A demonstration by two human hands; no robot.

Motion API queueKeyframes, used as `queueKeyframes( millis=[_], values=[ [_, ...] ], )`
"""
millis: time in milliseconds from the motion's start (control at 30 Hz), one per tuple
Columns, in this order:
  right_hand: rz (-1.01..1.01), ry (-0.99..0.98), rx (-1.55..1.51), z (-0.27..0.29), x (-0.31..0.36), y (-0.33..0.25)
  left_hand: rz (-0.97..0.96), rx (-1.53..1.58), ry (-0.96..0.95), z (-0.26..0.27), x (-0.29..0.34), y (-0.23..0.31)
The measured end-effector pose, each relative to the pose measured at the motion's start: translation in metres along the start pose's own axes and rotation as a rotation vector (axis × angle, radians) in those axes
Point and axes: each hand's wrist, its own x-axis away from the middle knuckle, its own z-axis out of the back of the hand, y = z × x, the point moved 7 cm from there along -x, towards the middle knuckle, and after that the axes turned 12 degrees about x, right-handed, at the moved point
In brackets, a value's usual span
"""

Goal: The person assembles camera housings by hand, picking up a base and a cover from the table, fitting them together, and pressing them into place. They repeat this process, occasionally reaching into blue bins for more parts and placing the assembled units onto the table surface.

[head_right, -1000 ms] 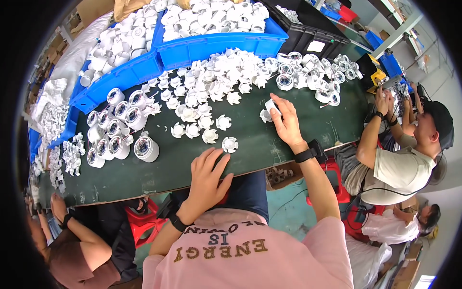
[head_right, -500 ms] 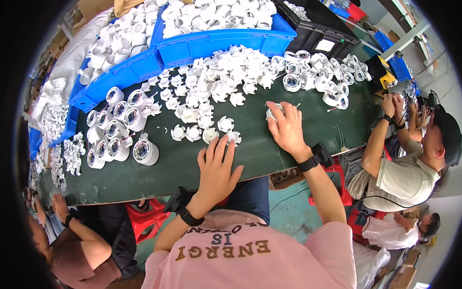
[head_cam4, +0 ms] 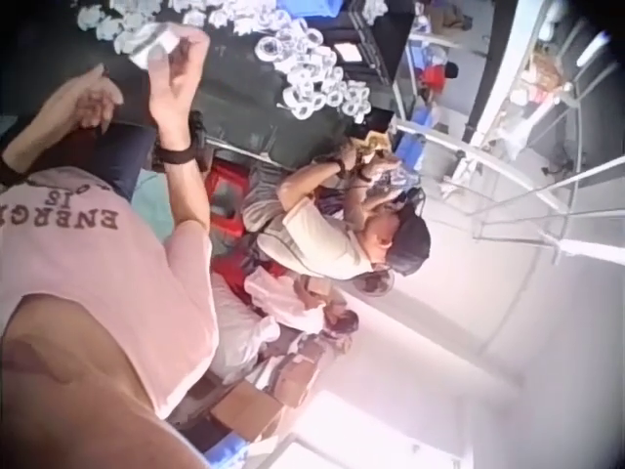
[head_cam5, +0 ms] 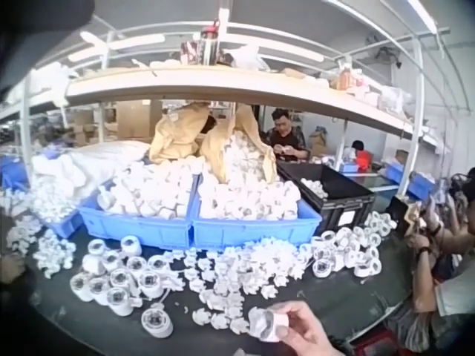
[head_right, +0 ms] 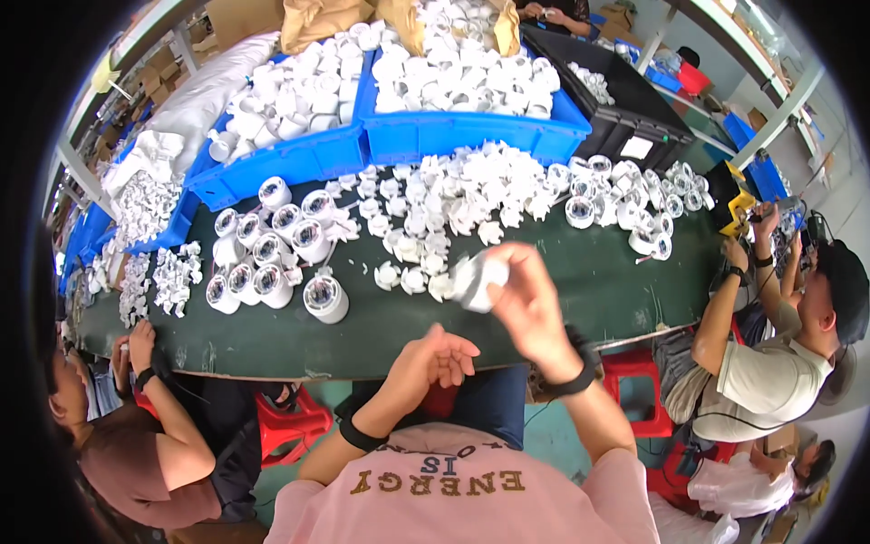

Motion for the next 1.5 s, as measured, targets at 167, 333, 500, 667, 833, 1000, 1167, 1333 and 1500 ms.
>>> queueKeyframes(
  millis=[167, 333, 500, 667, 833, 1000, 1167, 1333, 1500],
  values=[
    [0.026, -0.447, 0.206, -0.082, 0.011, -0.023, -0.057, 0.821, 0.161, 0.000, 0.010, 0.035],
    [0.199, -0.281, 0.467, -0.042, -0.104, -0.005, -0.022, 0.781, -0.055, 0.028, 0.038, 0.044],
    [0.374, 0.226, 1.241, 0.029, -0.276, 0.052, -0.115, 0.479, 0.247, 0.050, 0.042, 0.046],
    [-0.085, -0.183, 1.213, 0.047, -0.328, 0.113, -0.160, 0.327, 0.342, 0.058, 0.053, 0.043],
    [-0.226, 0.123, 0.511, 0.073, -0.266, 0.057, -0.134, 0.318, 0.303, 0.063, 0.057, 0.034],
    [-0.307, -0.143, -0.184, -0.002, -0.138, 0.025, -0.209, 0.155, 0.283, 0.044, 0.041, 0.045],
    [-0.349, -0.189, 0.027, -0.044, -0.018, -0.016, -0.726, -0.415, 0.363, 0.011, 0.036, 0.093],
    [-0.193, -0.212, 0.301, -0.054, 0.021, -0.008, -0.882, -0.850, 0.348, -0.015, 0.030, 0.096],
    [-0.132, -0.404, 0.139, -0.057, 0.038, -0.015, -0.598, -0.643, 0.359, -0.009, 0.037, 0.084]
  ],
)
